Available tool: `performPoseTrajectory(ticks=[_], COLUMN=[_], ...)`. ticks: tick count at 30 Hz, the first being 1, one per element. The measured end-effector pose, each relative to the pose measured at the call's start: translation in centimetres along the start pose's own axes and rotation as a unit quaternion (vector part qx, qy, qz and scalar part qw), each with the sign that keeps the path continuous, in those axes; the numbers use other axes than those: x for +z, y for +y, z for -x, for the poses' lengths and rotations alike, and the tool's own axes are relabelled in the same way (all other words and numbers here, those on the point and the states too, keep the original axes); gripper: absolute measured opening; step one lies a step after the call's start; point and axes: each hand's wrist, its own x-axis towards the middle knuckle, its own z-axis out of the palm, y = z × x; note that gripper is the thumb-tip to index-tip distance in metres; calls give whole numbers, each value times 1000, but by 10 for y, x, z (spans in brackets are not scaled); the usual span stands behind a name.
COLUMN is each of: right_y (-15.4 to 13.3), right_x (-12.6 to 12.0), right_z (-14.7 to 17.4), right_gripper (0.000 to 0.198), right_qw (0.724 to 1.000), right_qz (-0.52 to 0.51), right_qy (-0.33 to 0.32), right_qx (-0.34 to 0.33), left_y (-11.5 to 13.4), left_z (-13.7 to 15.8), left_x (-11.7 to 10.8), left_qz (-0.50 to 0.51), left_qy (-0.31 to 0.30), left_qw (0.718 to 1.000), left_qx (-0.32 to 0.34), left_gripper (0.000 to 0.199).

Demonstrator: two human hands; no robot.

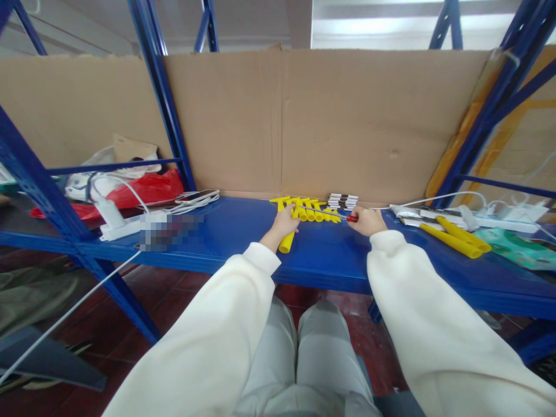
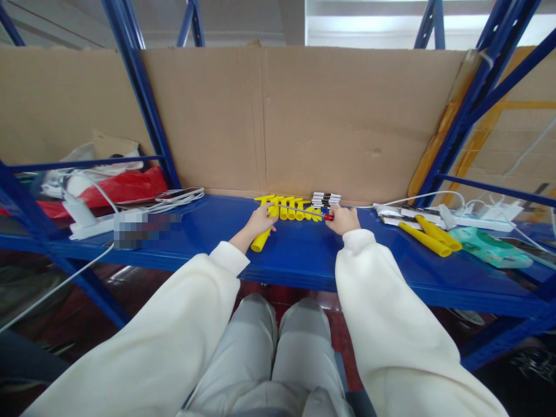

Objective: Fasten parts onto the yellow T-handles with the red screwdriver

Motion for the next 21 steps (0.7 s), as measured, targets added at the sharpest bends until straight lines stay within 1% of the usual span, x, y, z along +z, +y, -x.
performPoseTrajectory(ticks=[2,9,17,21], right_y=[0,0,-1,-5], right_x=[0,1,-3,-8], right_z=[0,0,0,4], right_gripper=[13,18,11,13], right_qw=[1000,1000,1000,1000], right_qz=[-4,-27,-15,4], right_qy=[-2,-4,-9,-14], right_qx=[10,4,-20,8], left_y=[0,-3,-3,-3], left_z=[0,-2,-3,-2], left_x=[0,1,1,1], left_qz=[-3,-2,-6,-6], left_qy=[-3,3,0,-3], left_qw=[1000,1000,1000,1000], left_qx=[2,9,14,9], left_gripper=[62,63,62,64])
